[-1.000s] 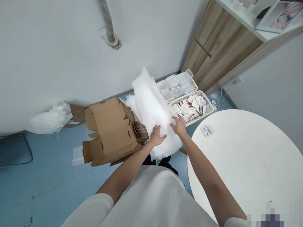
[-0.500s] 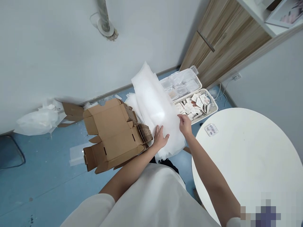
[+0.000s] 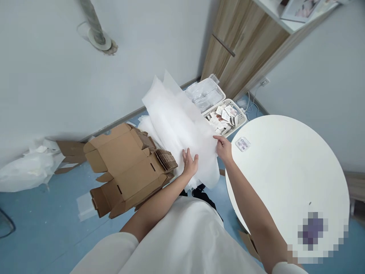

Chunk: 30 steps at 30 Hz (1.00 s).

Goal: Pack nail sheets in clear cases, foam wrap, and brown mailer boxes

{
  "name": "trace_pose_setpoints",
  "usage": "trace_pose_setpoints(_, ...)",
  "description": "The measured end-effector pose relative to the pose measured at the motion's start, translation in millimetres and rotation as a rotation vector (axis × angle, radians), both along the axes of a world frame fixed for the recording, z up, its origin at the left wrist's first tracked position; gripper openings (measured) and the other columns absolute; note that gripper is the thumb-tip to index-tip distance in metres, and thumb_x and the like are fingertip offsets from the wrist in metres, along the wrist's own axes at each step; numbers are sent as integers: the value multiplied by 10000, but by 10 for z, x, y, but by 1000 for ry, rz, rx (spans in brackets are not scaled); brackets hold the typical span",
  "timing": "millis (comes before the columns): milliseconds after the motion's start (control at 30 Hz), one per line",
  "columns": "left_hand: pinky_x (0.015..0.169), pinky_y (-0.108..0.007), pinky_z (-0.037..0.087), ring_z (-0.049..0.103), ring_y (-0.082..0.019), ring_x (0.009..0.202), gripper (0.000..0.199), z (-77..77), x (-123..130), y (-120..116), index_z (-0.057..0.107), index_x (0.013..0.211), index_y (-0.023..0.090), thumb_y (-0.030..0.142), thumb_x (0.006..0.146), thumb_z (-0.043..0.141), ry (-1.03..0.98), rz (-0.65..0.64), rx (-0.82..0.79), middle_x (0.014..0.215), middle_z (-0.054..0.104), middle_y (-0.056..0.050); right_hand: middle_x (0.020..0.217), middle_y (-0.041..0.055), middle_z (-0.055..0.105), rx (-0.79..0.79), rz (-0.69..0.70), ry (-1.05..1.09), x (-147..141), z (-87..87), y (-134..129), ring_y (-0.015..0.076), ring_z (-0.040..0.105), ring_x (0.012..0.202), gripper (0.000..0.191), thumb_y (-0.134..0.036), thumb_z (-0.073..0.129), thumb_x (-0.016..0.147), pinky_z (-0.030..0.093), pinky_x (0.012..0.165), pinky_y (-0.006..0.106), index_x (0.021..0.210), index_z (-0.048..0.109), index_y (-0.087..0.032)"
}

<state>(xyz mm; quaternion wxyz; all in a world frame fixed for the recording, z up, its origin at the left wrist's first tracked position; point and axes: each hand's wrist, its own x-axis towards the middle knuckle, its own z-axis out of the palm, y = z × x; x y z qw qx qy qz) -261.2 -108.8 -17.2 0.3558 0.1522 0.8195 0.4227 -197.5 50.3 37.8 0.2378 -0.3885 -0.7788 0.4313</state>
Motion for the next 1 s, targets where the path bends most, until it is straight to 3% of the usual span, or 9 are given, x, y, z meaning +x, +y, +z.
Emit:
trace_pose_setpoints(200, 1051, -352, 222, 156, -231, 1329, 647, 129, 252, 149, 116, 1371, 204, 447, 840, 396, -93, -26, 34, 1465, -59, -113, 1018, 46, 625, -120, -185, 82, 515, 116, 33, 172, 546, 954, 335, -222, 372, 754, 414, 857, 350, 956, 638, -190)
trace_pose_setpoints(367, 948, -309, 371, 390, -222, 1216, 741, 240, 605, 309, 125, 1374, 245, 501, 781, 488, -281, -57, 70, 1448, 153, -104, 1079, 48, 615, -229, -386, 184, 1085, 152, 64, 186, 540, 1002, 330, -261, 406, 750, 411, 874, 360, 982, 629, -188)
trace_pose_setpoints(533, 902, -302, 405, 381, -249, 1221, 812, 279, 1032, 555, 268, 1329, 205, 472, 662, 648, -389, -65, 12, 1389, 300, -139, 1126, 53, 595, -297, -542, 299, 1797, 138, 91, 193, 533, 1035, 321, -285, 435, 748, 416, 889, 376, 998, 618, -199)
trace_pose_setpoints(667, 871, -317, 429, 469, -265, 1143, 838, 299, 1447, 765, 333, 1285, 153, 433, 595, 717, -487, -139, -24, 1375, 298, -194, 1152, 57, 579, -297, -673, 375, 2424, 121, 105, 197, 516, 1070, 322, -285, 456, 741, 404, 915, 385, 1008, 614, -204)
trace_pose_setpoints(800, 801, -316, 472, 528, -259, 1067, 794, 317, 1914, 922, 410, 1212, 167, 335, 531, 780, -493, -256, -25, 1329, 360, -189, 1184, 59, 555, -309, -802, 391, 3067, 30, 73, 194, 514, 1069, 340, -279, 464, 728, 422, 893, 370, 1029, 604, -207)
trace_pose_setpoints(1000, 730, -286, 494, 544, -210, 1022, 650, 243, 2450, 1105, 444, 1153, 205, 191, 578, 749, -218, -468, 84, 1269, 421, -132, 946, 53, 620, -404, -885, 165, 3909, -280, -111, 172, 586, 756, 459, -288, 437, 720, 486, 700, 364, 1166, 517, -210)
